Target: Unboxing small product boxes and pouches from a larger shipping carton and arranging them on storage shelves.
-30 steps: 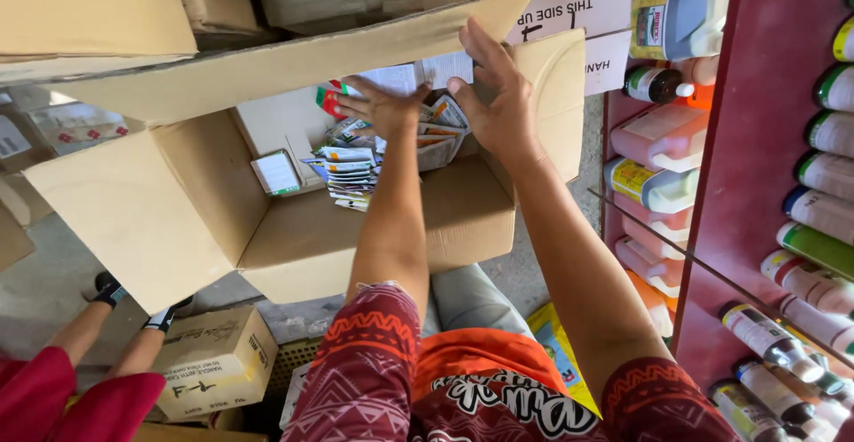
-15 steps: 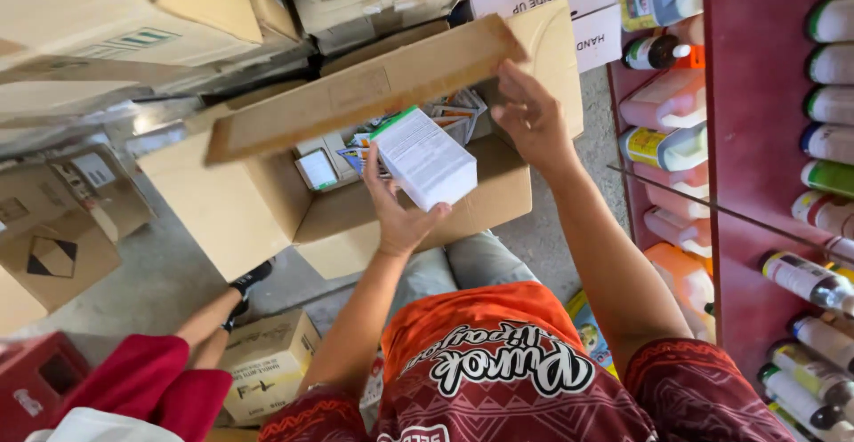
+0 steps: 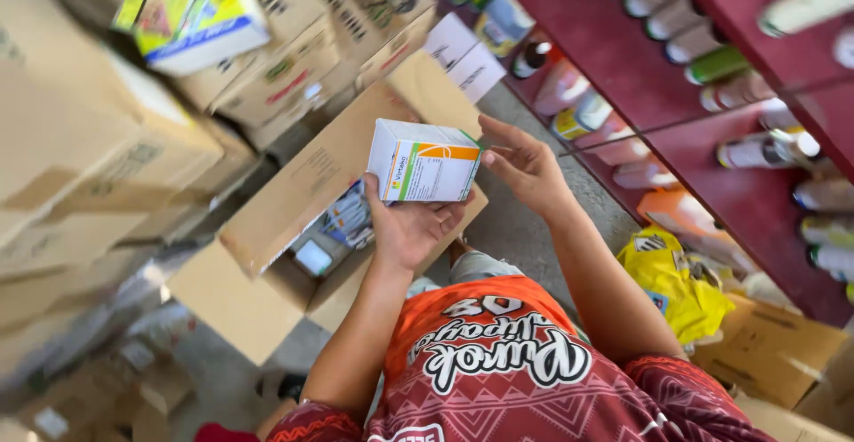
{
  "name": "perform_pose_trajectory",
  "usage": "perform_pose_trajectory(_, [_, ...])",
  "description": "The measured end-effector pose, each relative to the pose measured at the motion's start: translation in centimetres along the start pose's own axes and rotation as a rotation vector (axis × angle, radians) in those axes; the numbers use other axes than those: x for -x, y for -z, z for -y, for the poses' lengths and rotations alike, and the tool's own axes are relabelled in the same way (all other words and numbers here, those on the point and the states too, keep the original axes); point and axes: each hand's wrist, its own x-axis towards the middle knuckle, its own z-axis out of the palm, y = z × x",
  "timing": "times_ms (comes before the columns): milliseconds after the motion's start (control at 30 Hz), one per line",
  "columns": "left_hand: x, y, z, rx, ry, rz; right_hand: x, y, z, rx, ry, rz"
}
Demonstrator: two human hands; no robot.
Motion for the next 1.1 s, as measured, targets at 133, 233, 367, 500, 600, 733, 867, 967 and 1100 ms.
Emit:
perform_pose_trajectory(133, [-1.2,-4.0,3.4,-0.032,0.259,0.083,3.5,5.5,0.8,-0.085,0.02,-0.191])
perform_pose_trajectory(233, [-3.3,-5.2,6.0,-0.319,0.397,0.252,6.2,9.4,1.3,-0.495,0.017,-0.184])
perform_pose_trajectory(367, [-8.7,-6.9,10.0,-0.67,0.473,0.134,10.3,14.9,-0.5,-0.601,-0.02,0.047])
perform_pose_trajectory(500, [-14.6,-12.8,15.7,-0.919,0.426,0.02,14.0,22.3,-4.0,-0.655,0.001,-0.024])
perform_pose_trajectory(600, [-18.9,-16.9,21.1,-1.042,0.385,0.091,16.8,27.4,-0.5,-0.771,0.179,-0.129])
perform_pose_trajectory(733, [-20.3,-24.5,29.5,-1.128,0.285,0.363,20.6,32.6,5.6,-0.845,0.4,-0.259])
perform_pose_trajectory(867, [-20.3,-29.6,37.5,-1.196,0.095,0.775,24.5,37.9,9.7,-0.52,0.656,-0.6])
perform_pose_trajectory(967, [-19.6,-32.4,42.9,-1.261,0.07,0.953,27.5,41.3,11.6,-0.243,0.772,-0.806])
perform_pose_trajectory(1100, [-19.5,-35.2,49.8,-1.385,0.005,1.109,30.9,46.3,11.8,0.057,0.875,-1.079])
